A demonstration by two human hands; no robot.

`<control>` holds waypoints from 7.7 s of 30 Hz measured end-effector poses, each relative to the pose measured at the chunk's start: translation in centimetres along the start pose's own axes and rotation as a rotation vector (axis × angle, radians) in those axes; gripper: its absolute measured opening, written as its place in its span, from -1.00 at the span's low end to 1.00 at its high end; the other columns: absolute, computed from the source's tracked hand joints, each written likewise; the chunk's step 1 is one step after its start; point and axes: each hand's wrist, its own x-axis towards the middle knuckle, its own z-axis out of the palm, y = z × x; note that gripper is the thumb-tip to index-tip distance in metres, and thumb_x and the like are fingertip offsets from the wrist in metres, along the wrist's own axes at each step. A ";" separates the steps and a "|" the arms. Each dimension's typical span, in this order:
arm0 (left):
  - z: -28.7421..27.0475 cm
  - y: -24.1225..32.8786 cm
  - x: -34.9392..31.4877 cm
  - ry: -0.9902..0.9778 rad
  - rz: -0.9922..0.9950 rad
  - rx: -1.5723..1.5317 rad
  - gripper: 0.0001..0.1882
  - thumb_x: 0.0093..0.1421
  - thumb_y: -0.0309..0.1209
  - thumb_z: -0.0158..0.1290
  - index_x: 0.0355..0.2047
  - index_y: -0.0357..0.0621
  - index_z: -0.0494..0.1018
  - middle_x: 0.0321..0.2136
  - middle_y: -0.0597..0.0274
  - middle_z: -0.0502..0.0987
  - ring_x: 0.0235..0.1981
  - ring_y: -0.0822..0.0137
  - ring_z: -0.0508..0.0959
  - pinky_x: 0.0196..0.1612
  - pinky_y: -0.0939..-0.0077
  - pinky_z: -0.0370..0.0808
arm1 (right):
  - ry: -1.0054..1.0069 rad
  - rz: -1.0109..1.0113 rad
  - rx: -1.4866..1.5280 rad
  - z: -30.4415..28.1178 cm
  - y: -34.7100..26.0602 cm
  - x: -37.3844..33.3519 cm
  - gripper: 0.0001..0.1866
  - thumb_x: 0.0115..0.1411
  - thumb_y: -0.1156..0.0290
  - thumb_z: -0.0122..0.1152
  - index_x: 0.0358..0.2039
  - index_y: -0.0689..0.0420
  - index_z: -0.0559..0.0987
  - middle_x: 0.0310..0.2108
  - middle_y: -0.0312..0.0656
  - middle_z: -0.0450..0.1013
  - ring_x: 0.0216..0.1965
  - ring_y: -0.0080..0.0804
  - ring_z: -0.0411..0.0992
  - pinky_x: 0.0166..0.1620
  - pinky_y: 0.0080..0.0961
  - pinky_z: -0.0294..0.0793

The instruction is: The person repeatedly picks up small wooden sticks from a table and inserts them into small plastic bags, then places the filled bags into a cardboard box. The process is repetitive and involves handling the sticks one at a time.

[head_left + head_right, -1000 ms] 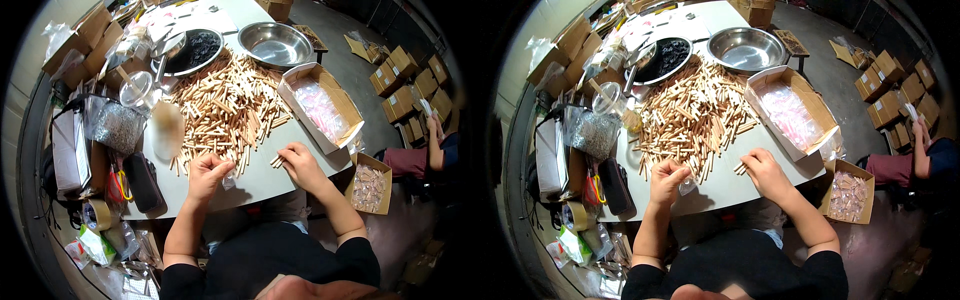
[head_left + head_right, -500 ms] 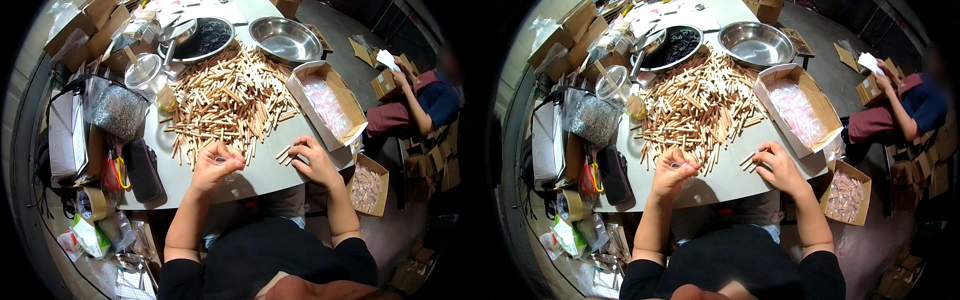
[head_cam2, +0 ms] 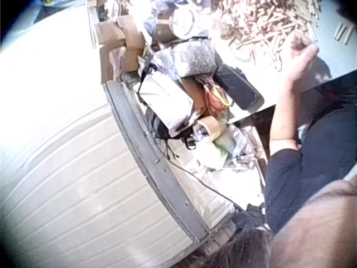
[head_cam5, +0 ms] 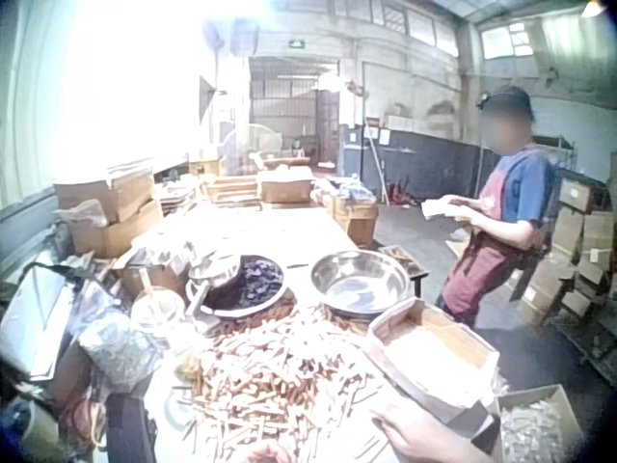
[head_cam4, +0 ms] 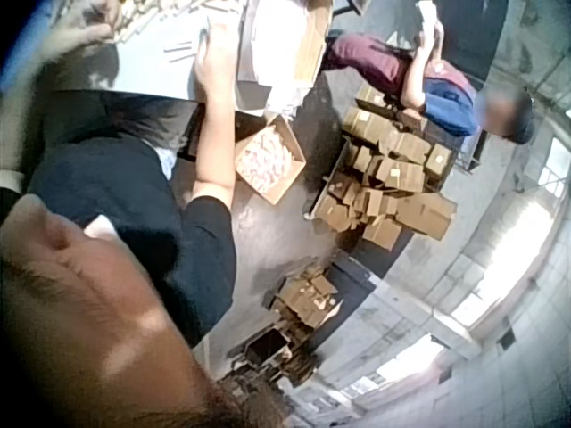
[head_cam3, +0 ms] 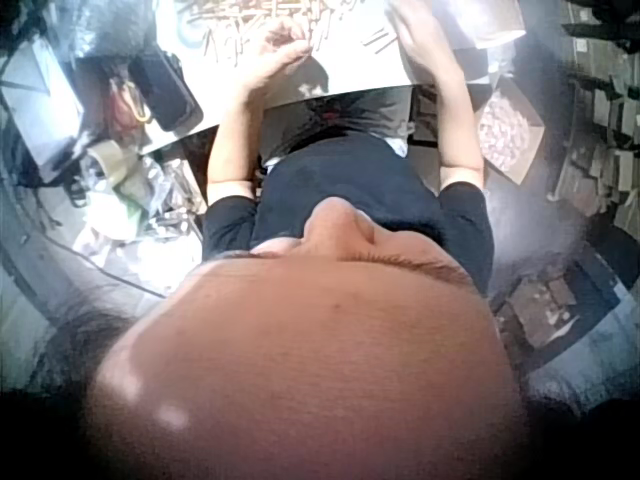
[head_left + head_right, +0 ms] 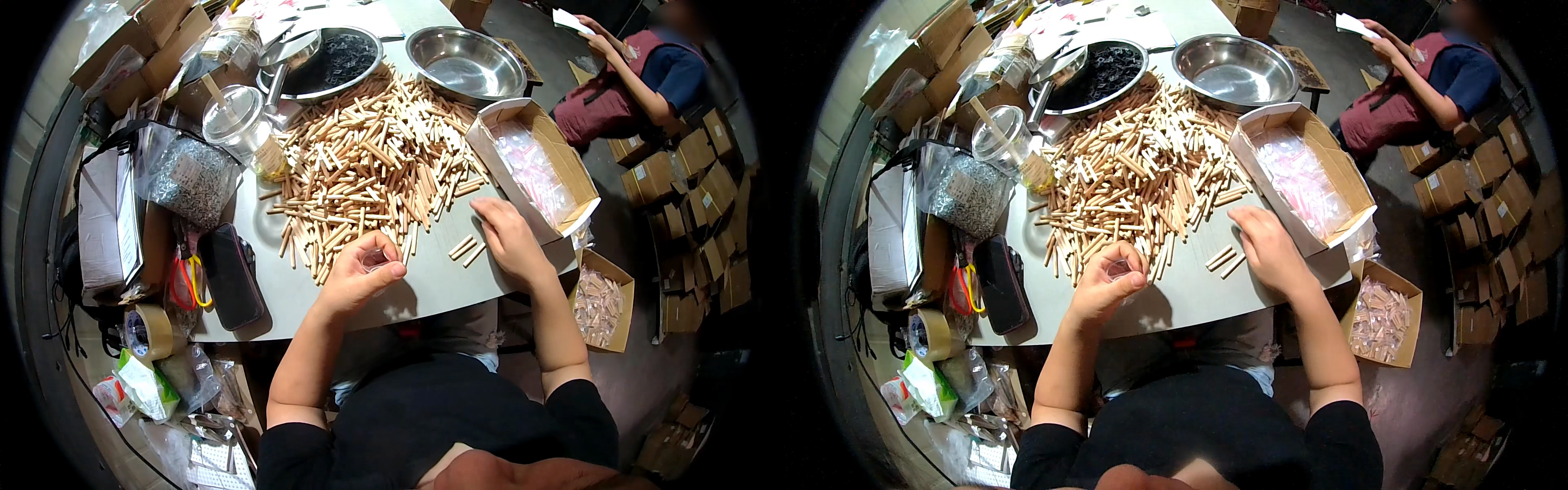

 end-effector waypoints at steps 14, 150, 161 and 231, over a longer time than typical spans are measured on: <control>0.0 -0.2 0.1 -0.070 0.013 0.043 -0.76 0.17 -0.38 0.25 -0.34 -0.16 0.38 -0.43 0.32 0.45 -0.47 0.57 0.34 -0.43 0.69 0.25 | -0.040 0.001 -0.275 1.2 -0.1 1.8 -0.63 0.15 0.64 0.02 -0.03 0.17 0.56 0.04 0.00 0.39 0.08 -0.02 0.36 0.14 -0.26 0.38; 2.8 -5.3 -6.7 -0.314 -0.347 0.121 -0.79 0.15 -0.50 0.28 -0.30 -0.20 0.44 -0.38 0.38 0.51 -0.35 0.60 0.44 -0.28 0.68 0.40 | -0.098 -0.062 -0.006 2.0 -1.5 -0.4 -0.52 -0.03 0.57 0.16 -0.01 0.22 0.49 -0.11 0.05 0.32 -0.03 0.05 0.33 0.08 -0.19 0.37; 3.3 -8.6 -6.3 -0.346 -0.381 0.107 -0.79 0.24 -0.35 0.22 -0.26 -0.13 0.41 -0.44 0.50 0.43 -0.41 0.64 0.37 -0.34 0.72 0.33 | -0.215 -0.140 0.095 1.9 -1.1 -0.5 -0.45 -0.07 0.58 0.09 0.04 0.25 0.48 -0.08 0.05 0.34 -0.04 0.06 0.34 0.09 -0.20 0.37; 8.3 -2.3 -0.3 -0.463 -0.051 0.455 -0.61 0.24 -0.20 0.17 -0.14 -0.28 0.38 -0.29 0.20 0.46 -0.32 0.36 0.43 -0.22 0.47 0.40 | -0.077 -0.349 0.342 -4.5 -7.4 -5.7 -0.80 0.03 0.46 0.36 -0.28 0.13 0.62 0.05 -0.10 0.36 0.06 -0.09 0.31 0.12 -0.21 0.34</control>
